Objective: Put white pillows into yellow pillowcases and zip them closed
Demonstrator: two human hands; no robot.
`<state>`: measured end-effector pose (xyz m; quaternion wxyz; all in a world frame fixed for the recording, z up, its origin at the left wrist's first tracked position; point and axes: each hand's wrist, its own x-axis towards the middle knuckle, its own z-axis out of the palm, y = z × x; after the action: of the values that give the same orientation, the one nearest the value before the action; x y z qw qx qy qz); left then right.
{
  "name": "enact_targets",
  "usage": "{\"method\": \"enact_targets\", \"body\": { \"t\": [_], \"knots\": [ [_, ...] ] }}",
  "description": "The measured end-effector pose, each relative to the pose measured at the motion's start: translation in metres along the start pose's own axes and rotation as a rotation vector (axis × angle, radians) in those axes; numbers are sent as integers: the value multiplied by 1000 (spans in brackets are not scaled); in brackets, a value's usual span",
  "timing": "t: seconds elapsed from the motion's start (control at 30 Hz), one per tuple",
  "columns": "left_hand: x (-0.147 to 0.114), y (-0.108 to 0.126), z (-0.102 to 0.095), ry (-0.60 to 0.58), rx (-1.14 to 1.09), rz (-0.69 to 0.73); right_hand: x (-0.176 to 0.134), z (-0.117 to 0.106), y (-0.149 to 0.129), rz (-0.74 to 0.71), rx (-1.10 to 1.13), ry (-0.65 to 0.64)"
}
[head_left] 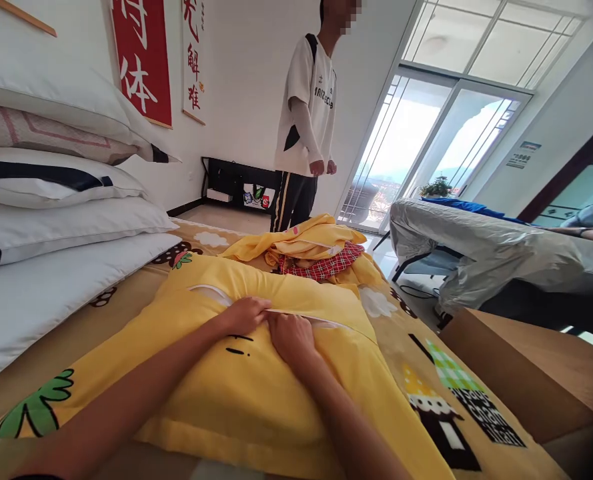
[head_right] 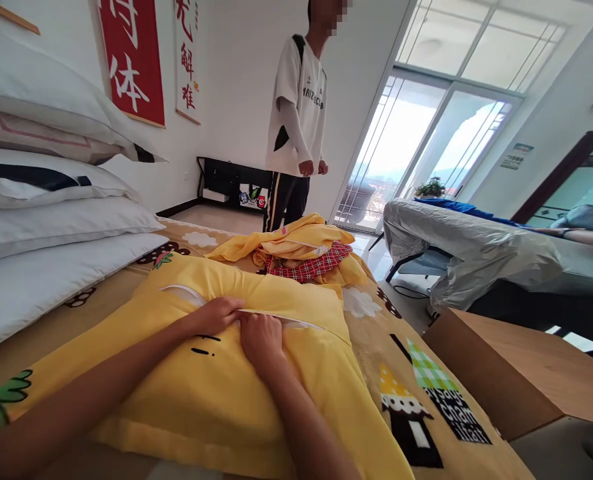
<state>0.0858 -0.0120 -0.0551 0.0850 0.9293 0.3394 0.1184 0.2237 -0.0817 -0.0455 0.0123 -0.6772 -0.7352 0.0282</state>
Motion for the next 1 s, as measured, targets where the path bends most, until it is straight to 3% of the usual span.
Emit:
{"method": "enact_targets", "body": {
  "t": [0.1, 0.2, 0.3, 0.37, 0.47, 0.53, 0.6, 0.73, 0.87, 0.93, 1.0],
  "knots": [
    [1, 7, 0, 10, 93, 63, -46, 1, 21, -78, 65, 249],
    [0, 14, 0, 43, 201, 114, -78, -3, 64, -161, 111, 465],
    [-2, 12, 1, 108, 201, 118, -93, -1, 116, 62, 125, 617],
    [-2, 9, 0, 172, 182, 107, -95, 9, 145, 215, 193, 553],
    [-2, 8, -10, 302, 192, 70, -94, 33, 167, 227, 338, 343],
    [-1, 12, -21, 328, 220, 56, -95, 43, 172, 184, 403, 329],
    [-2, 20, -32, 280, 245, 53, -97, 42, 174, 160, 437, 381],
    [-5, 49, -47, 214, 237, 86, -93, 9, 185, 157, 432, 367],
    [0, 77, -40, 132, 128, 205, -70, -35, 197, 95, 380, 294],
    [8, 85, -33, 46, 84, 165, -55, -50, 203, 18, 396, 208],
    [18, 87, -28, -29, 47, 83, -40, -57, 208, -46, 453, 26]
  ]
}}
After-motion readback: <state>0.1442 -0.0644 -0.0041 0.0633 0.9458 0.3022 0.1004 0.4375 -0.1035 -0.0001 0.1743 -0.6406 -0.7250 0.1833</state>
